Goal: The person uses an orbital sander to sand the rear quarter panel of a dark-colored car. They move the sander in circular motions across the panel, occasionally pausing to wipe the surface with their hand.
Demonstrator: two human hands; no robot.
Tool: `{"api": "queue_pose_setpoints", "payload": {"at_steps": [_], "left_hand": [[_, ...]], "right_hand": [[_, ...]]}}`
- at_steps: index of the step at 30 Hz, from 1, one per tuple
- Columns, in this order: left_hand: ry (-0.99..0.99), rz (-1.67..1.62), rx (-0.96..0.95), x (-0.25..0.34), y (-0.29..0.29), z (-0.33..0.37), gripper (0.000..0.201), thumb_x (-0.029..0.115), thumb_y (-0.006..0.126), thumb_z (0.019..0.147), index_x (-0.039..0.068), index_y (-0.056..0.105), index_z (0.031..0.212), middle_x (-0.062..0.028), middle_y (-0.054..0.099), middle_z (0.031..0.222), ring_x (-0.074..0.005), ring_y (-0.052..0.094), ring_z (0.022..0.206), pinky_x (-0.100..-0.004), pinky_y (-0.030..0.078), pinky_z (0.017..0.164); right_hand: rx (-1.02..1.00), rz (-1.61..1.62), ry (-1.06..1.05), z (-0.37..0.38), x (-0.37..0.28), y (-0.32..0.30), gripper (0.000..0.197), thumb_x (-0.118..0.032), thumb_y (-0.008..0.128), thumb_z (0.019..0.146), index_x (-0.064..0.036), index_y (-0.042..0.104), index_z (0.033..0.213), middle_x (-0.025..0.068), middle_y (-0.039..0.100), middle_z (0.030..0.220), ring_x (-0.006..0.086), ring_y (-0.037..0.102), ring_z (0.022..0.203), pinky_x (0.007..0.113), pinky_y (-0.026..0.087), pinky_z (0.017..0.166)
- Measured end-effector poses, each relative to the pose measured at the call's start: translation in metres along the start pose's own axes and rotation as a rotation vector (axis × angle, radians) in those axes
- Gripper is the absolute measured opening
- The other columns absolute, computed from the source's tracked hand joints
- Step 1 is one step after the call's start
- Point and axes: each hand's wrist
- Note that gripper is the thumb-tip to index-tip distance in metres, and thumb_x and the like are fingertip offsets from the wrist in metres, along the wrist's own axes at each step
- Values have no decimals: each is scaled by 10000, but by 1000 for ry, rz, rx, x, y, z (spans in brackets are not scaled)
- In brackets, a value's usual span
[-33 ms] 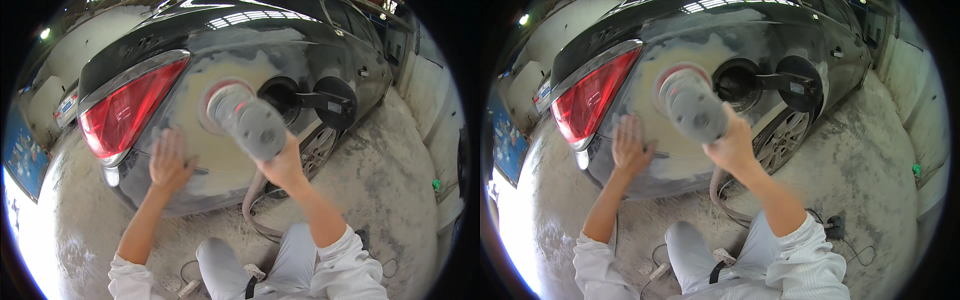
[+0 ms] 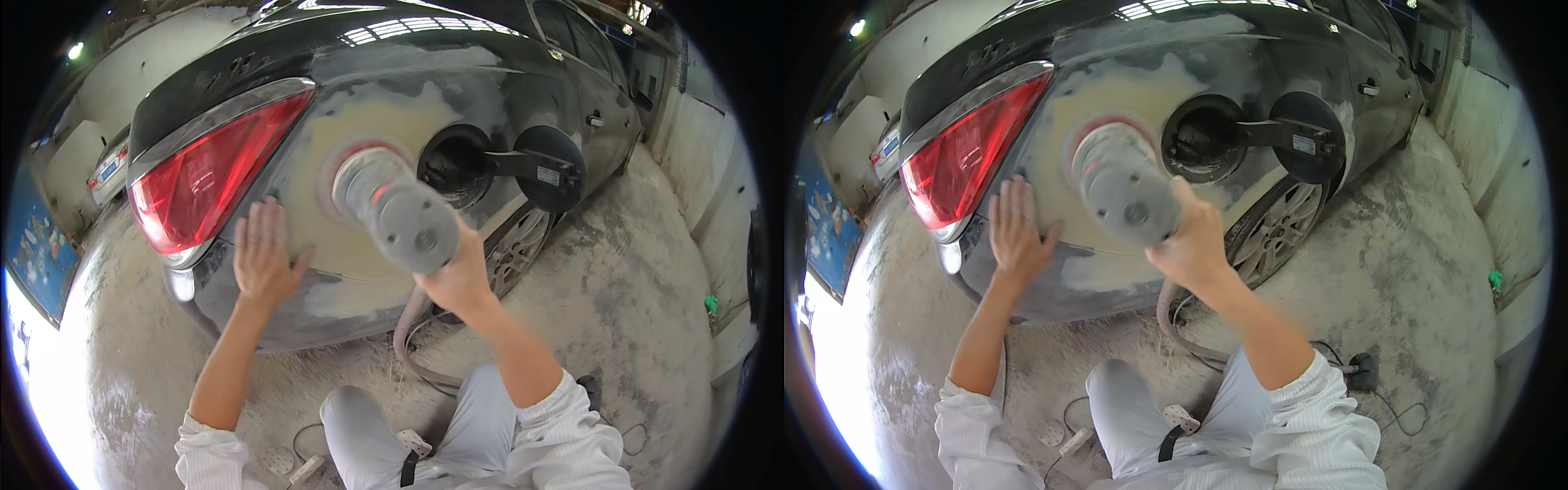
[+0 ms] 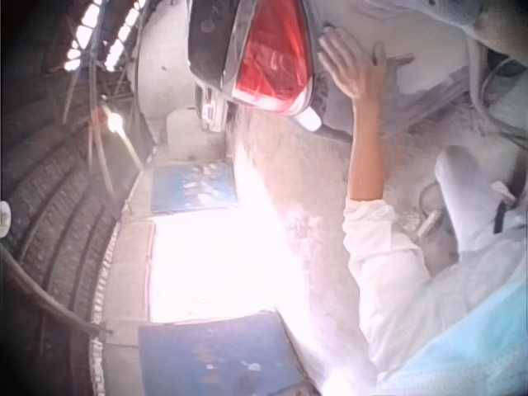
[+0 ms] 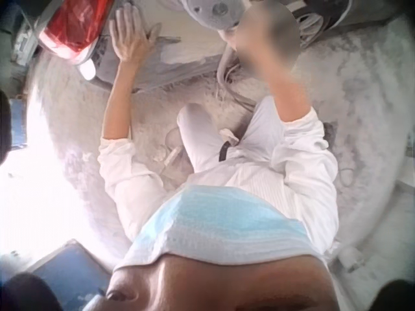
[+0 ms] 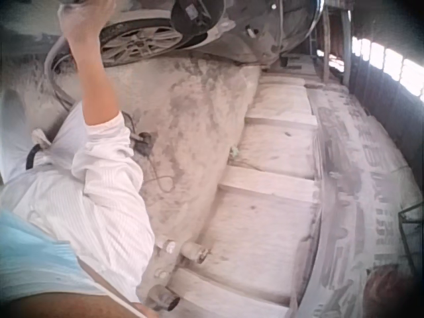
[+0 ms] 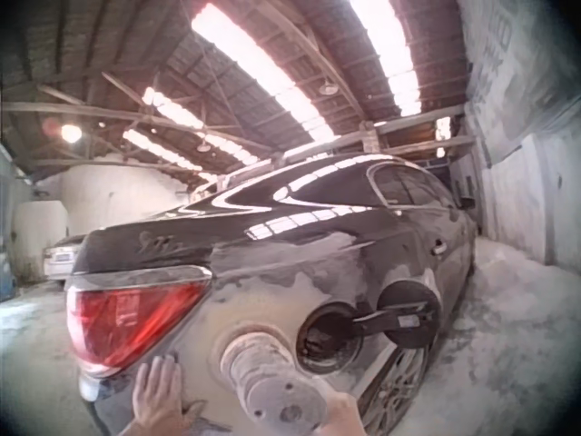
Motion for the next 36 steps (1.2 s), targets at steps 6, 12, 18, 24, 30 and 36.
{"api": "queue_pose_setpoints", "payload": {"at_steps": [6, 12, 18, 24, 30, 36], "left_hand": [[-41, 15, 267, -18, -2, 4, 856, 509, 751, 976, -73, 584, 1581, -203, 514, 1735, -379, 453, 1626, -529, 310, 1350], [-65, -21, 333, -14, -4, 2, 799, 454, 737, 1002, -72, 579, 1583, -181, 542, 1711, -348, 489, 1596, -514, 359, 1319], [-61, -156, 460, -19, -4, -1, 728, 277, 772, 992, -61, 518, 1585, -222, 563, 1630, -413, 554, 1501, -539, 422, 1241], [-71, -143, 468, -19, -1, -4, 704, 251, 777, 987, -54, 516, 1565, -220, 578, 1592, -420, 576, 1472, -544, 436, 1211], [-67, -122, 475, -17, 0, -2, 663, 289, 726, 1054, -76, 507, 1562, -235, 566, 1614, -441, 557, 1482, -546, 412, 1218], [-71, -134, 540, -19, 2, -3, 507, 108, 695, 1037, -79, 555, 1487, -240, 629, 1523, -439, 621, 1396, -542, 454, 1174]], "right_hand": [[14, -60, -57, 17, -27, 11, 398, -36, 888, 766, -16, 676, 1102, 191, 807, 924, 405, 816, 908, 448, 631, 785], [-7, -14, 44, 44, -56, 6, 365, -100, 942, 832, 9, 788, 1145, 127, 839, 984, 279, 818, 896, 400, 626, 843], [-215, -287, 101, 11, -66, 28, 411, -71, 845, 727, -35, 612, 1063, 257, 779, 886, 490, 776, 895, 518, 627, 832], [-15, -180, 0, 37, -64, 12, 376, -86, 909, 793, -3, 719, 1107, 196, 822, 968, 378, 809, 922, 437, 620, 842], [27, 13, 70, 63, -62, -9, 208, -52, 912, 875, 41, 816, 1034, 102, 844, 928, 152, 780, 839, 340, 612, 788], [-137, -236, 117, 25, -71, 17, 440, -84, 915, 744, -21, 689, 1116, 199, 794, 885, 421, 806, 903, 458, 629, 814]]}}
Point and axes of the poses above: each hand's wrist, its own z-axis towards the middle knuckle, its own y-axis out of the palm, x = y × z
